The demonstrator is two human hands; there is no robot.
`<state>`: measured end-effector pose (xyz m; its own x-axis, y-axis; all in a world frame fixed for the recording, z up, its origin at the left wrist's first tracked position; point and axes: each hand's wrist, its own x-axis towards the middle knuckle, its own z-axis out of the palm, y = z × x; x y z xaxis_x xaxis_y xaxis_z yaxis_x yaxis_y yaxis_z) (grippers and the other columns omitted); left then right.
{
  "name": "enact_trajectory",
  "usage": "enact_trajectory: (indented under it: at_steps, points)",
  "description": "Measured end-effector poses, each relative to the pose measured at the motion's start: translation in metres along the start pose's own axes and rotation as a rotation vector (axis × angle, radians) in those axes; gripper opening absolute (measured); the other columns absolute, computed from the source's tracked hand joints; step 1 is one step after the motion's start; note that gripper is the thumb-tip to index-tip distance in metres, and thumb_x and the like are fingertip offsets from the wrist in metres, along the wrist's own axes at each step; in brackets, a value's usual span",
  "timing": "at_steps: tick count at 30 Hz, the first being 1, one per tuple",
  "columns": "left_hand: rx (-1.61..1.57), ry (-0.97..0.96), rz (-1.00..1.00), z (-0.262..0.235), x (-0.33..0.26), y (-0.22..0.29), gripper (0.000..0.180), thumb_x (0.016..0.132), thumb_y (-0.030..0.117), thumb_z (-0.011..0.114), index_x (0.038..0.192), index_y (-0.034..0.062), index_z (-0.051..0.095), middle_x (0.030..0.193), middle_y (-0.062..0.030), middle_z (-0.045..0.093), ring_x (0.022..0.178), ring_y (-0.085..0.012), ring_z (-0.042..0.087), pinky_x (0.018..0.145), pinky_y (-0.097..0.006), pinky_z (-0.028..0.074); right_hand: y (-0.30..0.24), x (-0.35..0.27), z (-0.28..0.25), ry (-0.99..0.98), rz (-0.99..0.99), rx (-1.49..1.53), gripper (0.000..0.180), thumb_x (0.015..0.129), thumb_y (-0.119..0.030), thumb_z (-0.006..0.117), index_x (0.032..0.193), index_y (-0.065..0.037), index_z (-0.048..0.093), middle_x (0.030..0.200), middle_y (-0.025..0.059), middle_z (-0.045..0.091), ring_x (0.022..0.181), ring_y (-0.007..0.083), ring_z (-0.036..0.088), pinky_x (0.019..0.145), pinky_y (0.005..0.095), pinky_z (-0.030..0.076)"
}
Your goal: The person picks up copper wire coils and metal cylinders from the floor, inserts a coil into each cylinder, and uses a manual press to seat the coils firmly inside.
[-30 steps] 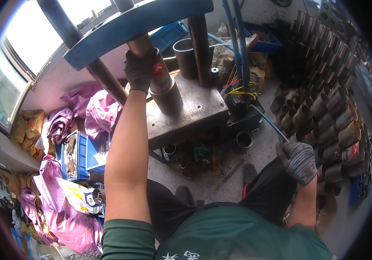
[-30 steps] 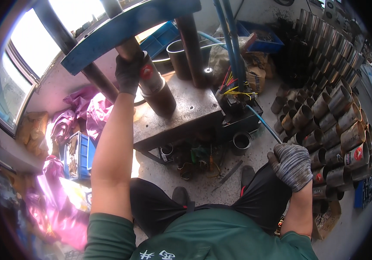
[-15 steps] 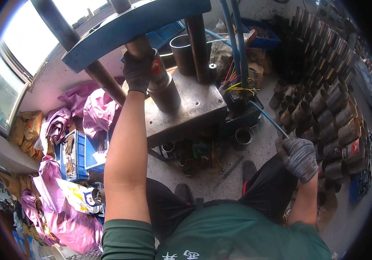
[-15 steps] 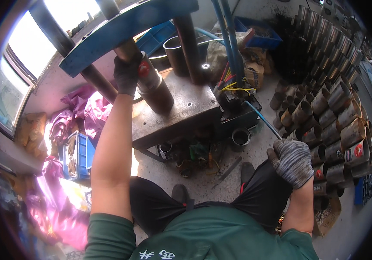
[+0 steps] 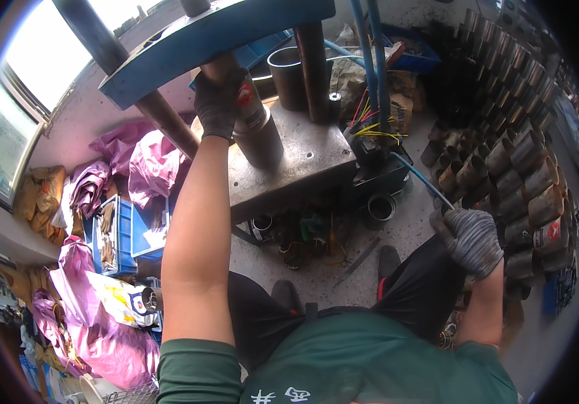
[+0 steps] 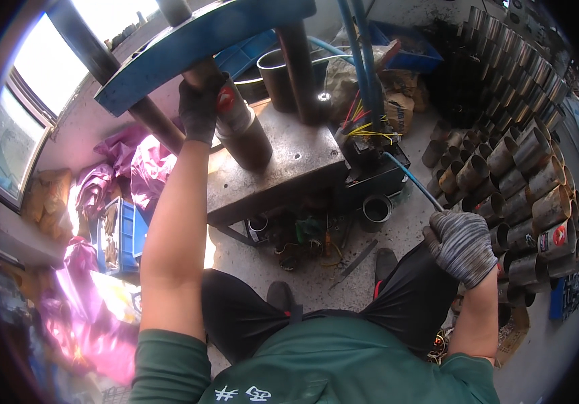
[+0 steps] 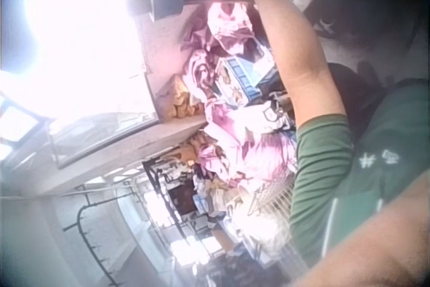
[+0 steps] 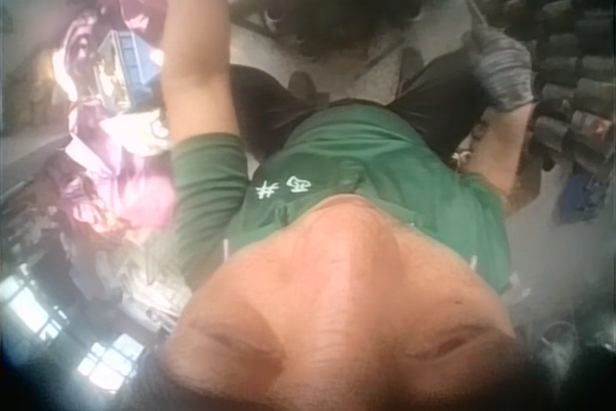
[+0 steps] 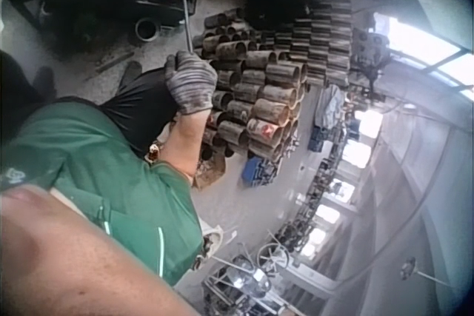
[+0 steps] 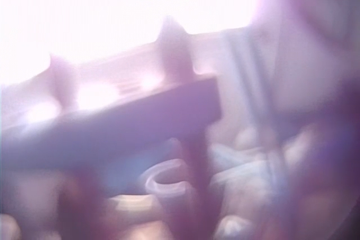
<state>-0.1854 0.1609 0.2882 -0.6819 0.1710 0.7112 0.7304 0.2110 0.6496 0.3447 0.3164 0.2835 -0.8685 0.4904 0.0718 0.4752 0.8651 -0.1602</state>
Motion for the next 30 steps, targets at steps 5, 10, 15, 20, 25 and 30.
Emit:
enact_trajectory:
  at_steps: [5,10,15,20,25,30]
  points:
    - [0.023,0.003,-0.033,-0.005,0.005,-0.005,0.088,0.075,0.064,0.085,0.125,-0.0025,0.059,0.121,-0.0243,0.070,0.114,-0.0411,0.068,0.098,-0.046,0.054,0.005,0.016,-0.021,-0.072,-0.088,0.049,0.027,0.088,-0.026,0.070,0.091,0.000,0.073,0.084,0.0243,0.069,0.084,0.0425,0.069,0.077,0.0472,0.056]
    - [0.022,-0.005,-0.038,-0.005,0.007,-0.005,0.089,0.075,0.064,0.084,0.127,-0.0025,0.058,0.123,-0.0239,0.070,0.116,-0.0410,0.068,0.099,-0.045,0.054,0.016,0.021,-0.019,-0.052,-0.188,0.113,0.020,0.089,-0.024,0.067,0.092,-0.005,0.074,0.089,0.0174,0.072,0.086,0.0392,0.070,0.081,0.0494,0.055]
    - [-0.021,-0.017,-0.089,-0.007,0.003,0.002,0.082,0.076,0.054,0.088,0.128,-0.0013,0.057,0.122,-0.0203,0.070,0.114,-0.0352,0.068,0.099,-0.042,0.054,0.011,0.018,-0.027,-0.472,-0.169,-0.164,0.026,0.082,-0.018,0.069,0.103,-0.005,0.076,0.099,0.0169,0.074,0.092,0.0387,0.071,0.083,0.0475,0.058]
    - [-0.035,0.009,-0.060,-0.005,0.004,-0.001,0.075,0.076,0.037,0.096,0.128,-0.0002,0.056,0.118,-0.0134,0.071,0.109,-0.0239,0.068,0.099,-0.035,0.055,0.017,0.021,-0.024,-0.219,-0.143,0.182,0.026,0.089,-0.027,0.065,0.101,-0.006,0.076,0.099,0.0170,0.074,0.097,0.0402,0.071,0.088,0.0494,0.056]
    - [-0.025,0.003,-0.075,-0.005,0.003,0.003,0.076,0.076,0.038,0.096,0.128,-0.0006,0.056,0.120,-0.0144,0.070,0.110,-0.0259,0.068,0.100,-0.036,0.054,0.009,0.017,-0.028,-0.551,-0.155,-0.221,0.027,0.089,-0.023,0.064,0.107,-0.007,0.075,0.098,0.0173,0.075,0.099,0.0370,0.071,0.091,0.0482,0.055]
    - [-0.011,-0.020,-0.104,-0.004,-0.002,0.012,0.077,0.076,0.038,0.096,0.129,-0.0006,0.055,0.122,-0.0155,0.070,0.113,-0.0273,0.067,0.102,-0.036,0.053,0.011,0.019,-0.031,-0.354,-0.119,0.032,0.026,0.087,-0.025,0.065,0.102,-0.007,0.077,0.098,0.0171,0.075,0.096,0.0385,0.071,0.090,0.0489,0.055]
